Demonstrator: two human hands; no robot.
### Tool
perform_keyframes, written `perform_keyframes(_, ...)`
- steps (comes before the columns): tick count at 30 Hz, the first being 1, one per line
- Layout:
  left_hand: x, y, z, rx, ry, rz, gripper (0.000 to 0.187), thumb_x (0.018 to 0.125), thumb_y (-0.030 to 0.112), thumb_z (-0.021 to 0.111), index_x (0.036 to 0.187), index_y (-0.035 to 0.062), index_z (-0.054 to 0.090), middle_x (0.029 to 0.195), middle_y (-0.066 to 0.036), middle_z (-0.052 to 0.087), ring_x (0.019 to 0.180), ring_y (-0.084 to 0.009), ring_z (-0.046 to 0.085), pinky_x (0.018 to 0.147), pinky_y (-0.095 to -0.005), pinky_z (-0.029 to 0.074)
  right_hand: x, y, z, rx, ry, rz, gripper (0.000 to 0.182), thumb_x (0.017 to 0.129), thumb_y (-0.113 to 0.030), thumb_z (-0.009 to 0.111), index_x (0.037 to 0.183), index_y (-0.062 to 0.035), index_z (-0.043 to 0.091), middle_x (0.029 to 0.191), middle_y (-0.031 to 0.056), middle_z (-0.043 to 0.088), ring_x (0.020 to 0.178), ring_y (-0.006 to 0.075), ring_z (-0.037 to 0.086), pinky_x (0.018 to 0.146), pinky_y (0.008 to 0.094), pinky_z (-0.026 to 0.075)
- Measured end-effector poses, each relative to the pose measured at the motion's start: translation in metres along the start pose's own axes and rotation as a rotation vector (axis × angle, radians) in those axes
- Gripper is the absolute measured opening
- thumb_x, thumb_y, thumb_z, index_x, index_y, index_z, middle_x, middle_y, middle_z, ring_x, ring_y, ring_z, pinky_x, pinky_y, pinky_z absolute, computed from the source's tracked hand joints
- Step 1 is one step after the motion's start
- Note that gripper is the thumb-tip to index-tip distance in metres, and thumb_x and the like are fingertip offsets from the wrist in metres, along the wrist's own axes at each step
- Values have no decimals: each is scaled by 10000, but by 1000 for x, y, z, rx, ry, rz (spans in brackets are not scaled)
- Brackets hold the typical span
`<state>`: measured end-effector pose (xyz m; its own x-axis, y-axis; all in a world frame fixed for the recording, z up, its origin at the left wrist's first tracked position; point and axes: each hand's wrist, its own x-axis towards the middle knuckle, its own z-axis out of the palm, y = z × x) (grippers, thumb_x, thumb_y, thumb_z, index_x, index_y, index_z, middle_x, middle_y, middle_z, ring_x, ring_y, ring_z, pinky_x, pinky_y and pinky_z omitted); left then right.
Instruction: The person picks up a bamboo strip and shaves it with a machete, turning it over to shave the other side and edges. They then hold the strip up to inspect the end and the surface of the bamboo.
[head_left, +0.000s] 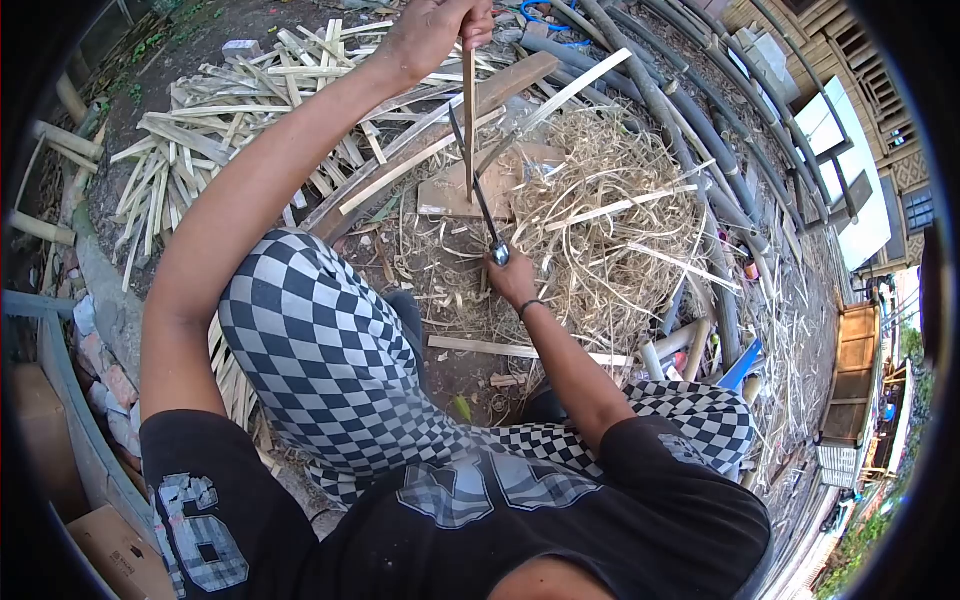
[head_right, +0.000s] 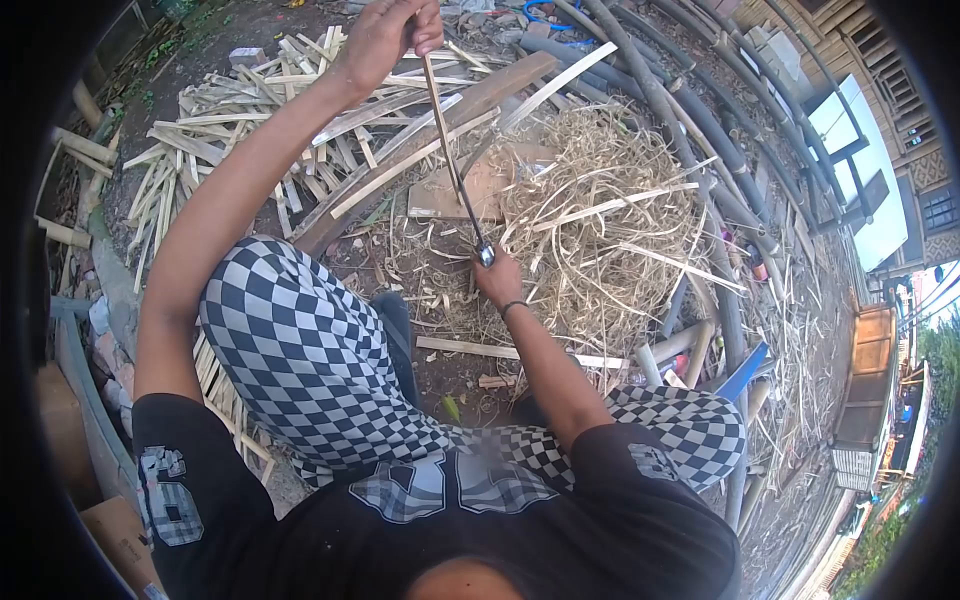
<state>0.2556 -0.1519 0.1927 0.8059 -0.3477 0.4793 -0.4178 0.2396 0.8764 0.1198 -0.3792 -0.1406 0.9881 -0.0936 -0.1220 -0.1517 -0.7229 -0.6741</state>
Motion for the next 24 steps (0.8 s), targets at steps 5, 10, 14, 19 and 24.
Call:
perform_keyframes(5,-5,-2,-1,69,-49,50,444,1090,417,381,796,83,396,695,-27,369,631,-140,372,631,-331,380,-1,-38,-39,565,-500,272,439,921,-444,689,760,-47,595,621,41,592,523,144,564,502,346,468)
perform_keyframes(10,-11,-8,0,-10,-32,65,445,1088,400,395,768,89,395,692,-28,372,620,-141,372,611,-322,371,-6,-123,-85,169,-180,55,544,928,-538,625,919,4,669,698,145,673,653,265,675,643,406,524)
perform_keyframes(14,-7,-16,-4,-115,-43,44,448,1084,422,408,785,89,413,697,-22,380,634,-128,385,615,-306,379,-11,-143,-80,289,29,-180,521,918,-515,649,998,-1,617,724,177,672,664,295,681,646,419,530)
perform_keyframes(19,-11,-7,-7,-40,-64,42,445,1088,415,395,782,93,411,694,-20,376,629,-129,385,620,-309,380,-1,-49,-5,48,0,-111,455,912,-409,651,1067,9,561,900,279,693,854,437,693,753,508,536)
perform_keyframes(24,-2,-15,-16,-98,-79,77,425,1091,388,397,779,99,398,703,-13,344,623,-134,351,624,-321,372,9,-6,13,-140,-37,-32,414,901,-356,662,1022,33,586,950,301,687,909,471,673,796,519,539)
